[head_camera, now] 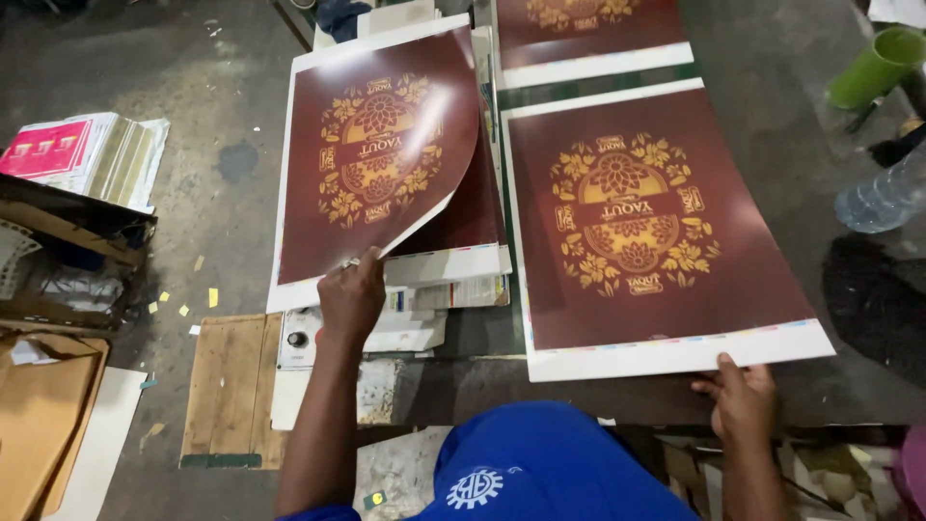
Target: The person repeatedly picks up large printed sheets from a pile on the left and places them onto a stack on the right. The sheets feature a maroon background with a gold decorative design. The person handles the sheets by hand, aligning them as they are stacked.
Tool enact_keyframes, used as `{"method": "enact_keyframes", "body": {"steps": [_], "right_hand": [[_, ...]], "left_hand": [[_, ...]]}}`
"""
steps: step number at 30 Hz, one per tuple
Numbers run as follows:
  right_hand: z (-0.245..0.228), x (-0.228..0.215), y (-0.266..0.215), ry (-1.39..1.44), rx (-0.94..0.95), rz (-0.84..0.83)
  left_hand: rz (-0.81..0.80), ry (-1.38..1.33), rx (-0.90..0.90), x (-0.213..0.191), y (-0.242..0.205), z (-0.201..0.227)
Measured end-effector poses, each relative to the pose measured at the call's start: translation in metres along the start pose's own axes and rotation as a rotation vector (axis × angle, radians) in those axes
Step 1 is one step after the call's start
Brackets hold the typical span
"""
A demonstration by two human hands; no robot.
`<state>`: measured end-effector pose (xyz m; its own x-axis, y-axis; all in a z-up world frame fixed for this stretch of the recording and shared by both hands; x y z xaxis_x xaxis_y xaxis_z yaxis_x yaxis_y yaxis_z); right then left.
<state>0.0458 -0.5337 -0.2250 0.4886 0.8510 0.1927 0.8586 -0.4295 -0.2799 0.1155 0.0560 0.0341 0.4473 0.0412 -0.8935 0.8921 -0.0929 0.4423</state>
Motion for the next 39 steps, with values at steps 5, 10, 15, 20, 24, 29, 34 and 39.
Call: {"method": "enact_keyframes", "body": {"steps": [5, 10, 15, 20, 24, 29, 34, 39], "right_hand": [[-0.017, 0.061, 0.016, -0.005, -0.031, -0.054], [-0.024, 0.103, 0.080, -0.134, -0.022, -0.031], [-0.037, 0.140, 0.105, -0.029, 0.049, -0.229], [-0.023, 0.143, 0.057, -0.119, 0.149, -0.167], [-0.013, 0.203, -0.007, -0.227, 0.185, -0.474], [0.000, 0.253, -0.061, -0.046, 0.192, -0.822], [0.030, 0.221, -0.038, 0.155, 0.278, -0.689], [0.032, 0.152, 0.006, 0.221, 0.187, -0.428]], "left_hand": [[-0.045, -0.084, 0.058, 0.028, -0.028, 0.020], [0.015, -0.098, 0.127, 0.013, -0.037, 0.038], [0.139, -0.094, 0.008, 0.012, -0.048, 0.008], [0.080, -0.071, -0.086, -0.022, -0.041, 0.038], [0.303, -0.348, 0.163, -0.029, -0.057, 0.119], [0.178, -0.374, 0.223, -0.015, -0.060, 0.196], [-0.015, -0.398, 0.336, -0.002, -0.049, 0.225], [-0.146, -0.276, 0.087, 0.043, -0.031, 0.141]]}}
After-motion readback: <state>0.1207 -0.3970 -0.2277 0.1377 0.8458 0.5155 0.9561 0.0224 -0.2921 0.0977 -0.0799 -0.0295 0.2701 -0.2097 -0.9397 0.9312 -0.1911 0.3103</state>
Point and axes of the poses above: each hand's wrist, its own y-axis towards the middle knuckle, its own x-axis out of the palm, z = x × y, the point moved 7 cm from there along y, towards the middle knuckle, and after that the axes turned 3 degrees about y, right-handed, at the moved point
